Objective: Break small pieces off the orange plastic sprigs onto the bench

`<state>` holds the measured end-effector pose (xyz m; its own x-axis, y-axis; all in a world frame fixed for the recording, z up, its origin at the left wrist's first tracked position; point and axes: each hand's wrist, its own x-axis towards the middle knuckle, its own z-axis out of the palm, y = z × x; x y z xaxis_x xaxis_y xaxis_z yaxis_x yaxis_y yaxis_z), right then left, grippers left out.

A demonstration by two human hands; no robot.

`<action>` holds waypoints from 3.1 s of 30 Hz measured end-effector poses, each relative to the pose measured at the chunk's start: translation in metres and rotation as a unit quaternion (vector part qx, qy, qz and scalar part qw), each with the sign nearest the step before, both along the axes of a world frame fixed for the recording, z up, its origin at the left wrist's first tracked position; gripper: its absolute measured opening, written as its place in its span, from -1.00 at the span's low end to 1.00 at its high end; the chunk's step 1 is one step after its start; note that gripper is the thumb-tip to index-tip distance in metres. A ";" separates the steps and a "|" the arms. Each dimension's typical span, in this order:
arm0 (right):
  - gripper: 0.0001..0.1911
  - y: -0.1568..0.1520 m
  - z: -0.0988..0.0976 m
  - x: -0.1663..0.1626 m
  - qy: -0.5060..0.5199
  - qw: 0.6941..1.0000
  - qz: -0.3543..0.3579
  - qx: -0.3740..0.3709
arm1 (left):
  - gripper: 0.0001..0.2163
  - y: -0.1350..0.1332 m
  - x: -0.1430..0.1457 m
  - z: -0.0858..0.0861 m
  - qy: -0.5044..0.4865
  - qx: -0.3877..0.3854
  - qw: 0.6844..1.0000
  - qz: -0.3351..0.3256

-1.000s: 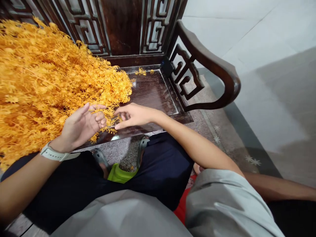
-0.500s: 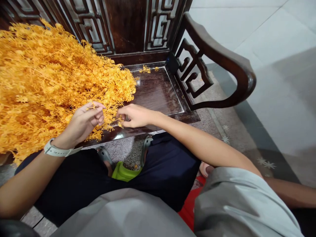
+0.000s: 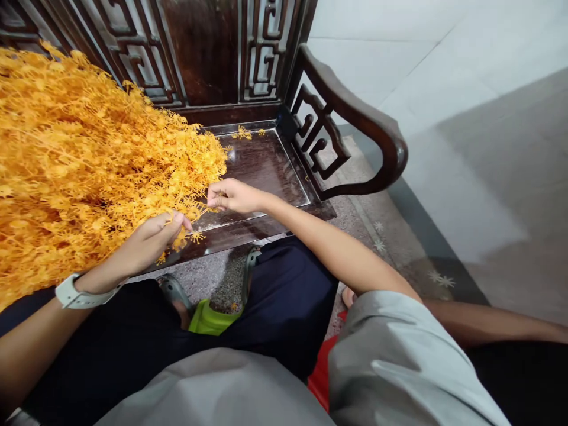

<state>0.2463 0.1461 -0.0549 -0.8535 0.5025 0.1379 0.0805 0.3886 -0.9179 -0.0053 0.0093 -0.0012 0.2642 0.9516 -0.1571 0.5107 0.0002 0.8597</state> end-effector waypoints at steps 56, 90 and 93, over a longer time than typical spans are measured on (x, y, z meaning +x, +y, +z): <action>-0.44 -0.056 0.049 -0.013 -0.132 0.984 0.000 0.118 | -0.78 0.009 0.008 0.016 -0.482 -0.171 0.831 0.218; -0.73 -0.019 0.035 -0.006 -0.083 0.986 -0.079 0.122 | -0.63 0.015 0.016 -0.034 -0.159 0.065 0.985 0.001; -0.75 -0.010 0.028 -0.004 -0.087 0.985 -0.084 0.122 | -0.67 0.017 0.019 -0.040 -0.136 0.089 0.987 0.011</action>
<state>0.2419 0.1361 -0.0274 -0.7820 0.6094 0.1310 0.3108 0.5634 -0.7655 0.0137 0.0265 -0.0416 0.2529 0.9637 0.0858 0.2632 -0.1538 0.9524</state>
